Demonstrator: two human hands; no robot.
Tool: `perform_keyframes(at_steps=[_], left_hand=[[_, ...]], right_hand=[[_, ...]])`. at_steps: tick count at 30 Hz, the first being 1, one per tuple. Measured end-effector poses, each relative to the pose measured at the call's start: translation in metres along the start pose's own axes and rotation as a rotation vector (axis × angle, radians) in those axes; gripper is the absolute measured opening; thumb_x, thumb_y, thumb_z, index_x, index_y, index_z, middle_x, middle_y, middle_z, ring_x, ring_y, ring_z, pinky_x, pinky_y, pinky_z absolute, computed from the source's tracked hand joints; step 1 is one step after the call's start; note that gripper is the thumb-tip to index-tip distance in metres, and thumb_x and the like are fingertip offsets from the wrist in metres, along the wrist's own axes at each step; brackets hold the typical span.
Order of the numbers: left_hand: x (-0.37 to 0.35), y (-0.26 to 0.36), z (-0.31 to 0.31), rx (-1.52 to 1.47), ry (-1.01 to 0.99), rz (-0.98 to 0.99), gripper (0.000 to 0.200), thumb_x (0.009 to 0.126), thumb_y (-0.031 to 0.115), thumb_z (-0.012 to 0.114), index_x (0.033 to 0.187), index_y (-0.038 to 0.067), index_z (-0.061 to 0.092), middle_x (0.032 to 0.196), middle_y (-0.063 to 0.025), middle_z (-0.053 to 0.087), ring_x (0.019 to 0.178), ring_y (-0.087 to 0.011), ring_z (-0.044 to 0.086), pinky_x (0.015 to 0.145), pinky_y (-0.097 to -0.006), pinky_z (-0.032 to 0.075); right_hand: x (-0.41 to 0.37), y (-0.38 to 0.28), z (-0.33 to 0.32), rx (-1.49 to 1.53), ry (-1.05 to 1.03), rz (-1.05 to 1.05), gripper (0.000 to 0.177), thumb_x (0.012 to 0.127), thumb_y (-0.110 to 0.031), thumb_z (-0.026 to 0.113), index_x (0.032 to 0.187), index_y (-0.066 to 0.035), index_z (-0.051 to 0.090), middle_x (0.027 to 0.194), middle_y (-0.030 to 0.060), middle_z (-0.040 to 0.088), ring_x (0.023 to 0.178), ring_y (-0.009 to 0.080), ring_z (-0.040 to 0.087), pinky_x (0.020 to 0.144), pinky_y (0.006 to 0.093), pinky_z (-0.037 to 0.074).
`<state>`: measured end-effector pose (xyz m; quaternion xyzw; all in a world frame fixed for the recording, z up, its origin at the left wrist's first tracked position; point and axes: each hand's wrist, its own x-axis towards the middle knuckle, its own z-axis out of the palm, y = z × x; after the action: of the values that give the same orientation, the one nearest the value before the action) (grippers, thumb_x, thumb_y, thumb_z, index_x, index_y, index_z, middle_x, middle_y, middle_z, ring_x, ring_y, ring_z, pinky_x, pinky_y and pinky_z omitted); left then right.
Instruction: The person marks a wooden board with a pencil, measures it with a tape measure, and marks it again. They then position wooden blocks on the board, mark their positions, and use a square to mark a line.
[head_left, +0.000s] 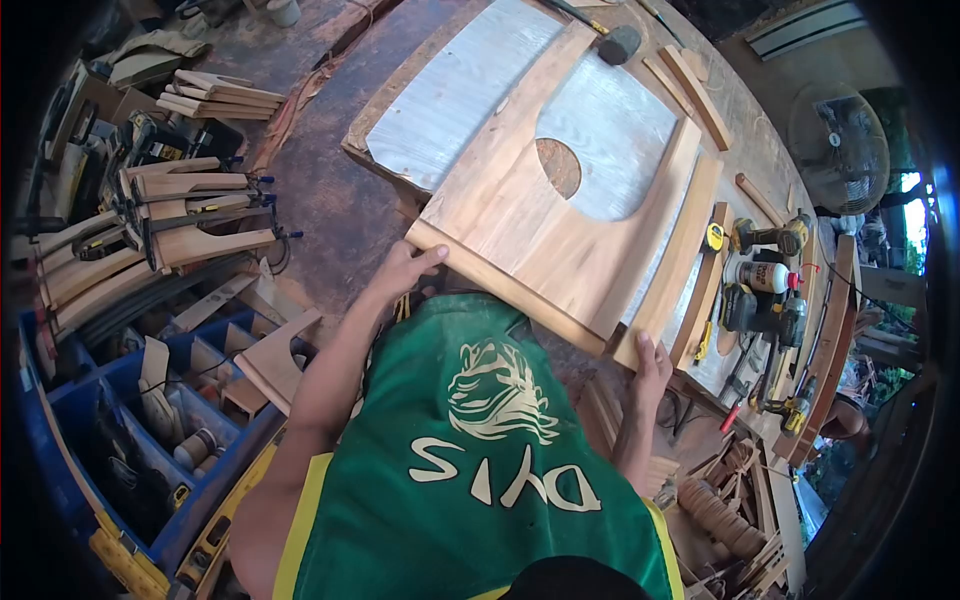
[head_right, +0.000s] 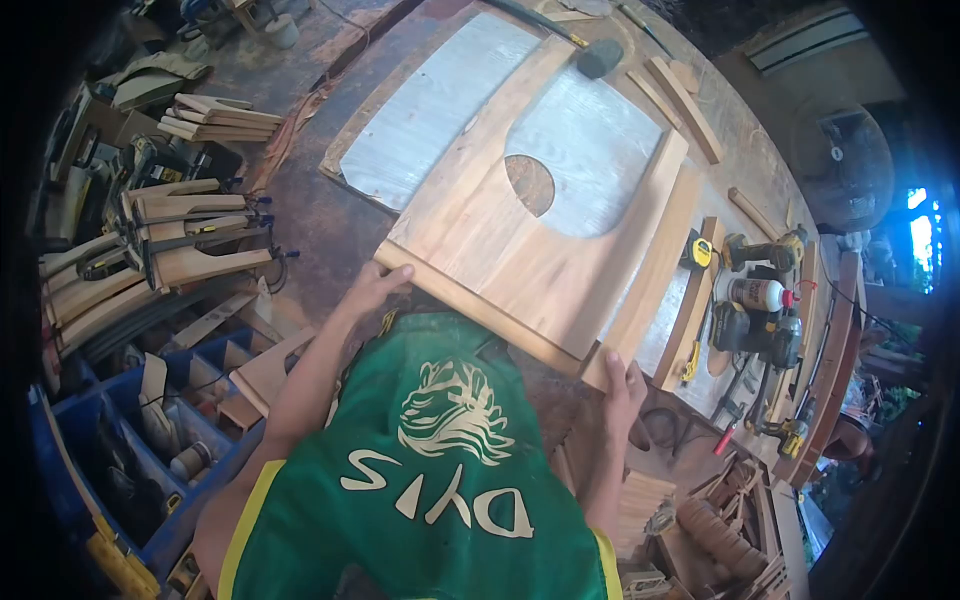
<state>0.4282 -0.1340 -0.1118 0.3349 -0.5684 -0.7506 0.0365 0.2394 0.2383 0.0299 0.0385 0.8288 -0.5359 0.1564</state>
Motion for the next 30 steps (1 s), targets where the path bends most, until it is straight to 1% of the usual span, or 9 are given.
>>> perform_keyframes(at_steps=[2, 3, 5, 8, 11, 16, 24, 27, 30], left_hand=[[0.004, 0.021, -0.02, 0.289, -0.112, -0.142, 0.063, 0.085, 0.049, 0.081, 0.117, -0.005, 0.071, 0.093, -0.0134, 0.075, 0.077, -0.0195, 0.07, 0.073, -0.0341, 0.057], [-0.005, 0.037, -0.025, 0.446, -0.038, -0.087, 0.063, 0.085, 0.048, 0.08, 0.117, -0.006, 0.071, 0.093, -0.0149, 0.076, 0.078, -0.0206, 0.071, 0.073, -0.0344, 0.058], [-0.027, 0.077, -0.028, 0.763, 0.111, 0.027, 0.064, 0.086, 0.048, 0.079, 0.117, -0.007, 0.07, 0.094, -0.018, 0.077, 0.08, -0.0228, 0.074, 0.072, -0.0351, 0.058], [-0.042, 0.137, -0.01, 0.641, 0.338, 0.209, 0.065, 0.087, 0.045, 0.079, 0.123, -0.008, 0.067, 0.105, -0.0225, 0.076, 0.094, -0.0253, 0.076, 0.08, -0.0363, 0.058], [-0.015, 0.169, 0.009, 0.548, 0.184, 0.335, 0.065, 0.09, 0.04, 0.077, 0.127, -0.011, 0.064, 0.113, -0.0231, 0.074, 0.106, -0.0256, 0.072, 0.093, -0.0382, 0.055], [0.065, 0.191, 0.041, 0.569, -0.001, 0.482, 0.07, 0.088, 0.046, 0.078, 0.129, -0.009, 0.063, 0.112, -0.0242, 0.073, 0.103, -0.0276, 0.073, 0.09, -0.0374, 0.057], [0.169, 0.2, 0.01, 0.469, -0.329, 0.44, 0.073, 0.082, 0.04, 0.083, 0.13, -0.01, 0.062, 0.104, -0.0193, 0.073, 0.088, -0.0231, 0.073, 0.08, -0.0356, 0.058], [0.194, 0.195, 0.009, 0.521, -0.355, 0.52, 0.075, 0.078, 0.039, 0.084, 0.13, -0.011, 0.061, 0.107, -0.0226, 0.071, 0.097, -0.0284, 0.071, 0.085, -0.0376, 0.057], [0.204, 0.196, 0.017, 0.754, -0.347, 0.584, 0.086, 0.077, 0.042, 0.083, 0.136, -0.013, 0.055, 0.122, -0.029, 0.063, 0.115, -0.0355, 0.065, 0.098, -0.041, 0.053]], right_hand=[[-0.01, -0.027, 0.04, 0.128, -0.082, -0.045, 0.034, 0.096, -0.025, 0.071, 0.112, 0.004, 0.067, 0.094, 0.0062, 0.068, 0.083, 0.0122, 0.061, 0.074, 0.0286, 0.049], [-0.013, -0.037, 0.059, 0.156, -0.143, -0.078, 0.037, 0.096, -0.024, 0.07, 0.116, 0.007, 0.065, 0.103, 0.0094, 0.069, 0.091, 0.0133, 0.061, 0.084, 0.0293, 0.049], [-0.007, -0.047, 0.088, 0.078, -0.166, -0.095, 0.036, 0.094, -0.024, 0.07, 0.112, 0.007, 0.065, 0.1, 0.0116, 0.069, 0.091, 0.0158, 0.062, 0.083, 0.0313, 0.05], [0.0, -0.058, 0.131, -0.047, -0.193, -0.227, 0.038, 0.09, -0.025, 0.072, 0.107, 0.007, 0.064, 0.097, 0.0195, 0.07, 0.087, 0.0241, 0.066, 0.079, 0.0369, 0.052], [-0.01, -0.065, 0.168, -0.182, -0.22, -0.279, 0.038, 0.088, -0.028, 0.072, 0.101, 0.007, 0.063, 0.094, 0.0267, 0.069, 0.08, 0.0362, 0.068, 0.074, 0.0442, 0.053], [-0.022, -0.085, 0.224, -0.484, -0.153, -0.447, 0.04, 0.086, -0.032, 0.073, 0.092, 0.004, 0.057, 0.088, 0.0273, 0.064, 0.074, 0.0485, 0.065, 0.068, 0.0539, 0.052], [-0.041, -0.097, 0.304, -0.686, 0.062, -0.392, 0.045, 0.084, -0.035, 0.074, 0.103, 0.0, 0.053, 0.09, 0.022, 0.061, 0.071, 0.0447, 0.066, 0.065, 0.0556, 0.052], [-0.046, -0.102, 0.327, -0.695, 0.126, -0.369, 0.047, 0.084, -0.036, 0.075, 0.106, -0.001, 0.052, 0.092, 0.0214, 0.061, 0.071, 0.0437, 0.067, 0.063, 0.055, 0.053], [-0.052, -0.099, 0.336, -0.683, 0.113, -0.331, 0.05, 0.082, -0.037, 0.077, 0.107, -0.001, 0.052, 0.093, 0.0222, 0.063, 0.073, 0.0443, 0.067, 0.064, 0.0544, 0.053]])
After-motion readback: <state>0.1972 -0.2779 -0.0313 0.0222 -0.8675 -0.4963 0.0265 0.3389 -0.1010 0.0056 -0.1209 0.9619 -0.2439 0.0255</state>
